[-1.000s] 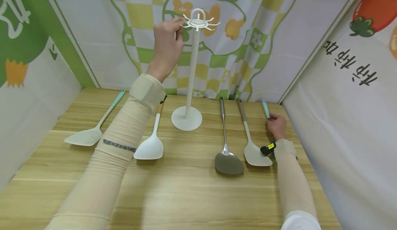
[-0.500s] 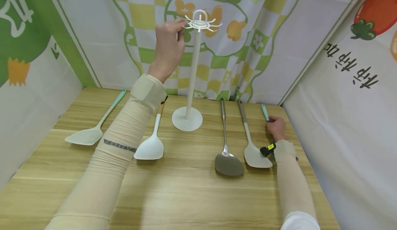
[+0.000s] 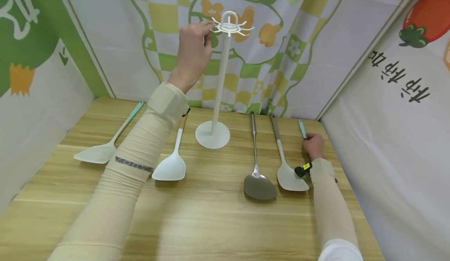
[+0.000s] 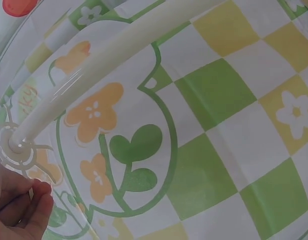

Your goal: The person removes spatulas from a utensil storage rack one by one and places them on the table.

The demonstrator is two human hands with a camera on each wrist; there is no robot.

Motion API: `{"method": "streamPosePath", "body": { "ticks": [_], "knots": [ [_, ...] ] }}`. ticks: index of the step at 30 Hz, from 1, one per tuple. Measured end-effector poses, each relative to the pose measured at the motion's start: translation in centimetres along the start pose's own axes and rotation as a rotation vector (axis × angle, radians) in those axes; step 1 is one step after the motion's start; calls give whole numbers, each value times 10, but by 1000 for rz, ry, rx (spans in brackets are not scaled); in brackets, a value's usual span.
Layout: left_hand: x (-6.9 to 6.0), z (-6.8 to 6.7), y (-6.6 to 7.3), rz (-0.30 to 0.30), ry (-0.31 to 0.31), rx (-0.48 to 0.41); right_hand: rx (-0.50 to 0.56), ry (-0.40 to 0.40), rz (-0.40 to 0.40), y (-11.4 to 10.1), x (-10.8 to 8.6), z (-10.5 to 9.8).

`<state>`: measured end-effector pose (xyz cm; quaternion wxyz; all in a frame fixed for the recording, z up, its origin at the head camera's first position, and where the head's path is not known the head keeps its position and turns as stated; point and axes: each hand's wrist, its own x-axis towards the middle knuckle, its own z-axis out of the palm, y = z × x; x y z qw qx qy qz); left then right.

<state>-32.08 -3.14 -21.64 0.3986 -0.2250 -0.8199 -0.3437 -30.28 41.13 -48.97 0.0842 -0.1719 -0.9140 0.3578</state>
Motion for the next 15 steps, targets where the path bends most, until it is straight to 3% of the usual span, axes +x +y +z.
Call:
{"method": "streamPosePath", "body": {
  "ticks": [7, 15],
  "knots": [
    [2, -2, 2, -16, -49, 1, -15, -21, 2, 3, 5, 0],
    [-2, 0, -7, -10, -59, -53, -4, -33, 7, 6, 10, 1]
  ]
}}
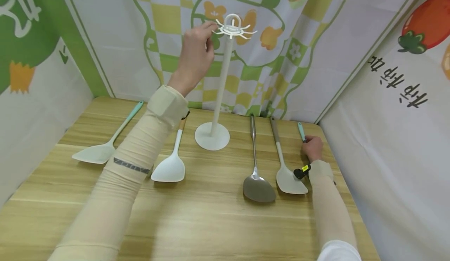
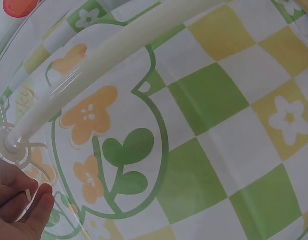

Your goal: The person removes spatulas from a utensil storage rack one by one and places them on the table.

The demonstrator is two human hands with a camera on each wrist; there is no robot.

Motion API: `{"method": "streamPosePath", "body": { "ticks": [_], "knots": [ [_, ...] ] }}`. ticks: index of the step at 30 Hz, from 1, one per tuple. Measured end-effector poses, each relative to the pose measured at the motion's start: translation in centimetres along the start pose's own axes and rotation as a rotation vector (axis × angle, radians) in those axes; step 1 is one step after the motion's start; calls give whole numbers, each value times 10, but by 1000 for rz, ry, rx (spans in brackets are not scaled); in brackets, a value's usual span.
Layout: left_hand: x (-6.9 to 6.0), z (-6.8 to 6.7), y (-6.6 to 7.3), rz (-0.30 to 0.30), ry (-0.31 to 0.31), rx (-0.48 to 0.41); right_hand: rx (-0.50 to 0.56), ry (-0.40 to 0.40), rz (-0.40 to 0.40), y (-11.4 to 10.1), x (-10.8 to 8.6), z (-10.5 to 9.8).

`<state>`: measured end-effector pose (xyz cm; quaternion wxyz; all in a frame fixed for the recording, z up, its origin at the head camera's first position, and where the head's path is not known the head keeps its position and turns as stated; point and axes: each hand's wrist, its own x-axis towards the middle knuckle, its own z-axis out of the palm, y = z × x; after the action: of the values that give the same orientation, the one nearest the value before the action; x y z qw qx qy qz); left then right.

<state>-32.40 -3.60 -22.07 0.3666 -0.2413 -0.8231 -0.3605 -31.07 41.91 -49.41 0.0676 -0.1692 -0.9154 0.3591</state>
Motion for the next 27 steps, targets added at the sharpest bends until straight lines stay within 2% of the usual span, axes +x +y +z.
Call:
{"method": "streamPosePath", "body": {
  "ticks": [5, 9, 13, 17, 21, 24, 27],
  "knots": [
    [0, 1, -4, 4, 28, -60, -19, 14, -19, -1, 3, -1],
    [-1, 2, -5, -17, 61, -137, -39, 26, -33, 0, 5, -2],
    [-3, 2, -3, -49, 104, -181, -62, 10, -32, -1, 6, -2],
    [-3, -1, 1, -56, 145, -227, -90, 0, -40, -7, 6, -6],
    [-6, -7, 1, -49, 181, -209, -71, 3, -94, -21, 6, -9],
    [-10, -10, -7, -21, 193, -159, -18, 14, -154, -37, 6, -11],
    [-18, -14, -21, 4, 148, -98, 17, 14, -212, -55, 6, -12]
  ]
}}
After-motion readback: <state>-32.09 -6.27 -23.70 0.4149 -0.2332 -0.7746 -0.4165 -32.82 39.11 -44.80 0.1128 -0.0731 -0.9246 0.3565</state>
